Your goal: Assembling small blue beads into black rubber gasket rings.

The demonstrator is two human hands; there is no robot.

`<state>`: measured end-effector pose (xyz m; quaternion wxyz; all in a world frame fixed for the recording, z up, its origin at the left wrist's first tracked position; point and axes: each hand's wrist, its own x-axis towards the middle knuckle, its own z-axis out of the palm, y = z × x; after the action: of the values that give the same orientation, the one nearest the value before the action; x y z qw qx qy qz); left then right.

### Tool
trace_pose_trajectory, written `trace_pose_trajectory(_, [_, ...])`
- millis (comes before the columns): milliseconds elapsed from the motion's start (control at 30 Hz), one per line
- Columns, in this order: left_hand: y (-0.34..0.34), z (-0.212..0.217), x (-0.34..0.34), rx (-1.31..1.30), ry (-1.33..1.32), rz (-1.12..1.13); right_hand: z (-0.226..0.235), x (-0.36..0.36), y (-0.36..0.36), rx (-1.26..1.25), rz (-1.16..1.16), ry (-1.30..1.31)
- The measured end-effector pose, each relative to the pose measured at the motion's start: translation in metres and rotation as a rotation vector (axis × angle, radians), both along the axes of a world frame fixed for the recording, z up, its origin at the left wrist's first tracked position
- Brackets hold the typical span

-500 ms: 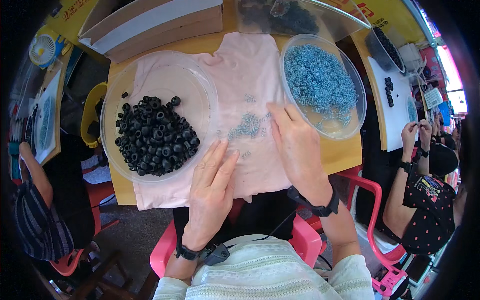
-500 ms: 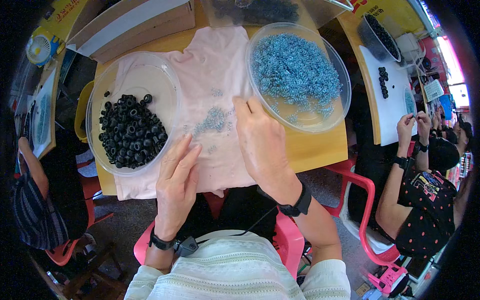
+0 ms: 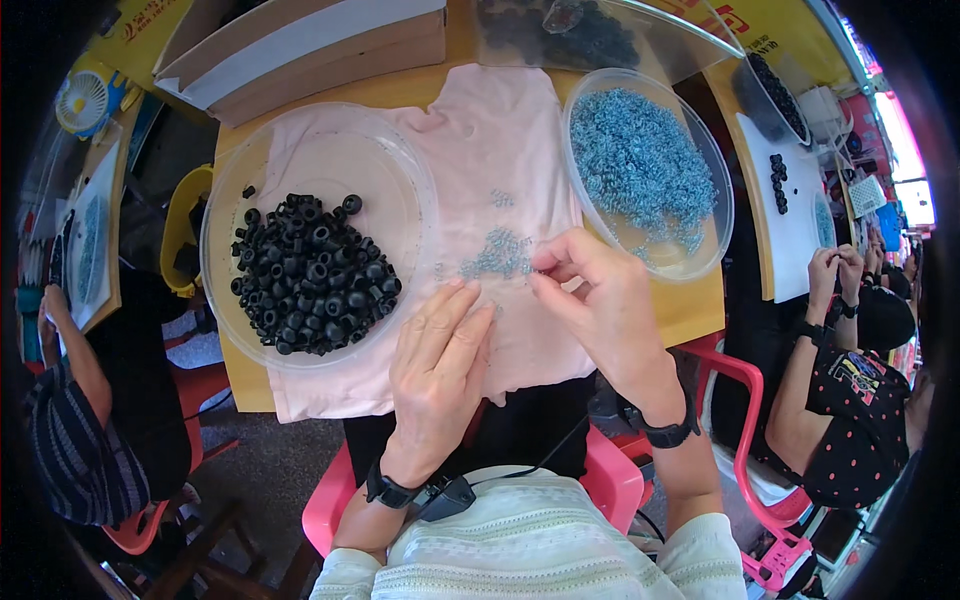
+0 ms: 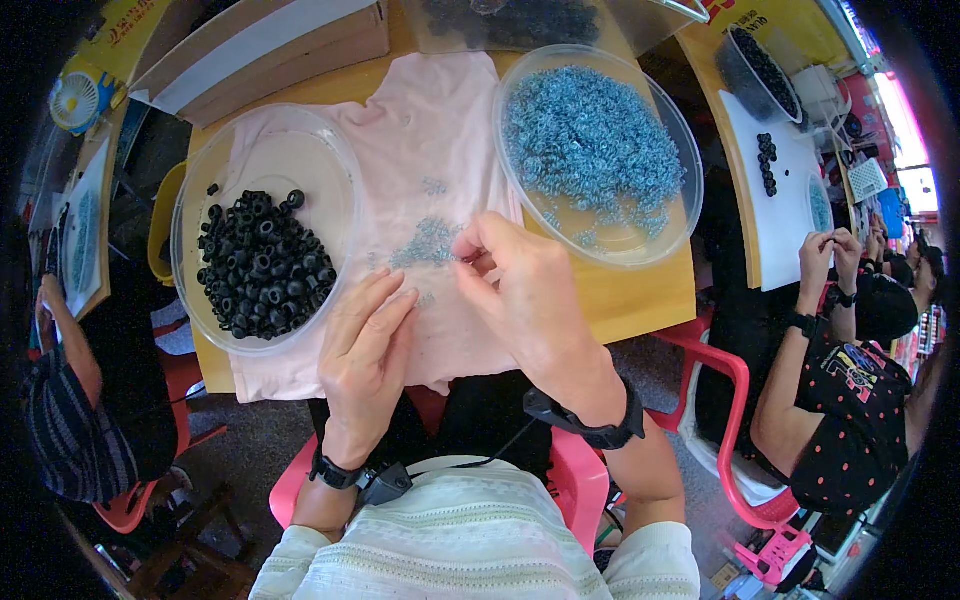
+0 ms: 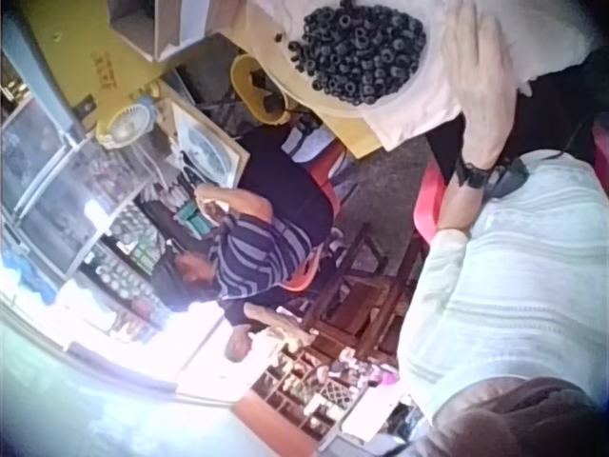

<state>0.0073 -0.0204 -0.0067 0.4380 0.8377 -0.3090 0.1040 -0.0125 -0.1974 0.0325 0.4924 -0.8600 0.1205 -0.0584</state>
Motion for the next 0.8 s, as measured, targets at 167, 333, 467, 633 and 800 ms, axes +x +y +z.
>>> trace_pose_trajectory(167, [0.002, 0.013, -0.001, -0.153, 0.308, -0.028, 0.004, -0.006, 0.003, 0.499, 0.001, 0.160])
trace_pose_trajectory(333, [0.001, 0.014, 0.000, -0.375, 0.602, -0.063, 0.007, -0.010, 0.006, 0.617, 0.076, 0.176])
trace_pose_trajectory(467, [0.001, 0.005, 0.001, -0.416, 0.588, -0.048, -0.001, -0.010, 0.005, 0.655, 0.103, 0.171])
trace_pose_trajectory(633, [0.002, 0.005, 0.006, -0.211, 0.374, -0.013, -0.023, -0.009, 0.005, 0.221, 0.029, -0.041])
trace_pose_trajectory(800, [0.015, 0.008, -0.001, -0.063, 0.351, 0.034, -0.025, -0.008, 0.003, -0.007, 0.020, -0.148])
